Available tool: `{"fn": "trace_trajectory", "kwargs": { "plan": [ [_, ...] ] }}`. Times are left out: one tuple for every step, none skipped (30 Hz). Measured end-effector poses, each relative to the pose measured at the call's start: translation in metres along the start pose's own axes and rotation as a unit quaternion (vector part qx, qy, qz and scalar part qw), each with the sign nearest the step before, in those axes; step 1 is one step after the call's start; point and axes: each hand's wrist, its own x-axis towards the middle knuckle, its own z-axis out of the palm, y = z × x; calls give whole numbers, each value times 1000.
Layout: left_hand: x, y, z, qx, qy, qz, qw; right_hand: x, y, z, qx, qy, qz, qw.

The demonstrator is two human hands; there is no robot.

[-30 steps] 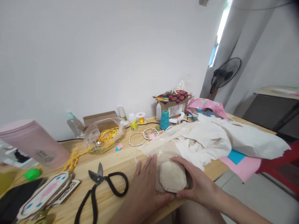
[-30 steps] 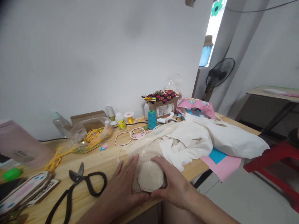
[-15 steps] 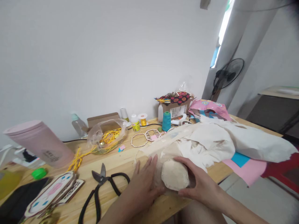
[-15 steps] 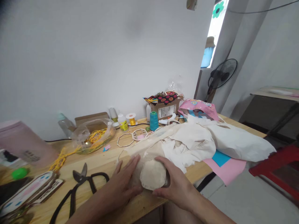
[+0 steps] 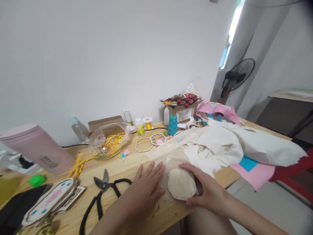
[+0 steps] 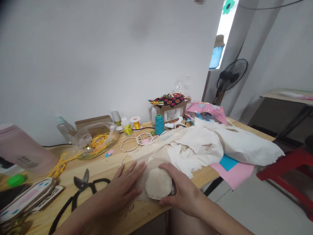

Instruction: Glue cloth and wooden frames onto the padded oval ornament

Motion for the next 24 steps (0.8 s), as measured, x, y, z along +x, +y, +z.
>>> {"fn": "trace_trajectory", "kwargs": {
  "plan": [
    [0,0,0,0,0,0,1000,0,0,0,-3,-2,0,1000],
    [0,0,0,1,0,0,1000,0,0,0,-5,-4,0,1000],
    [0,1,0,2,-1,0,1000,0,0,1,-8,-6,0,1000],
    [0,1,0,2,-2,0,1000,0,0,1,-11,-7,-2,1000],
    [0,2,0,3,-3,-1,1000,-1,-1,1,-13,-7,-5,1000],
    [0,2,-1,4,-3,-2,1000,-1,-1,1,-16,-7,-7,1000],
    [0,3,-1,5,-4,-3,1000,-2,-2,1,-18,-6,-9,1000],
    [0,3,-1,6,-5,-4,1000,-2,-2,1,-22,-6,-11,1000],
    [0,3,-1,7,-5,-5,1000,-2,-3,1,-26,-8,-12,1000],
    [1,3,-2,9,-6,-7,1000,-2,-4,0,-31,-10,-15,999],
    [1,3,-2,10,-7,-8,1000,-2,-5,0,-36,-14,-18,999],
    [1,2,-1,11,-8,-9,1000,-3,-6,-1,-41,-17,-21,999],
    [1,2,-1,10,-9,-8,1000,-3,-6,-1,-47,-20,-25,998],
    [1,2,-1,9,-8,-8,1000,-3,-6,-1,-54,-23,-28,998],
    [1,1,-1,8,-8,-7,1000,-3,-6,-1,-62,-26,-31,997],
    [1,1,-1,8,-8,-6,1000,-4,-5,-1,-71,-28,-32,997],
    [1,2,-2,8,-9,-7,1000,-4,-4,-1,-80,-31,-33,996],
    [1,2,-2,8,-11,-8,1000,-5,-3,-1,-89,-34,-34,995],
    [1,3,-3,9,-14,-10,1000,-5,-1,0,-97,-37,-37,994],
    [2,4,-3,8,-17,-12,1000,-5,-1,0,-106,-39,-41,993],
    [2,5,-4,8,-18,-13,1000,-6,0,0,-114,-42,-46,992],
    [2,5,-5,8,-18,-14,1000,-6,0,0,-123,-45,-51,990],
    [2,6,-6,7,-17,-14,1000,-6,0,0,-132,-48,-57,988],
    [2,6,-6,7,-16,-14,1000,-6,-1,0,-141,-50,-63,987]
  ]
}}
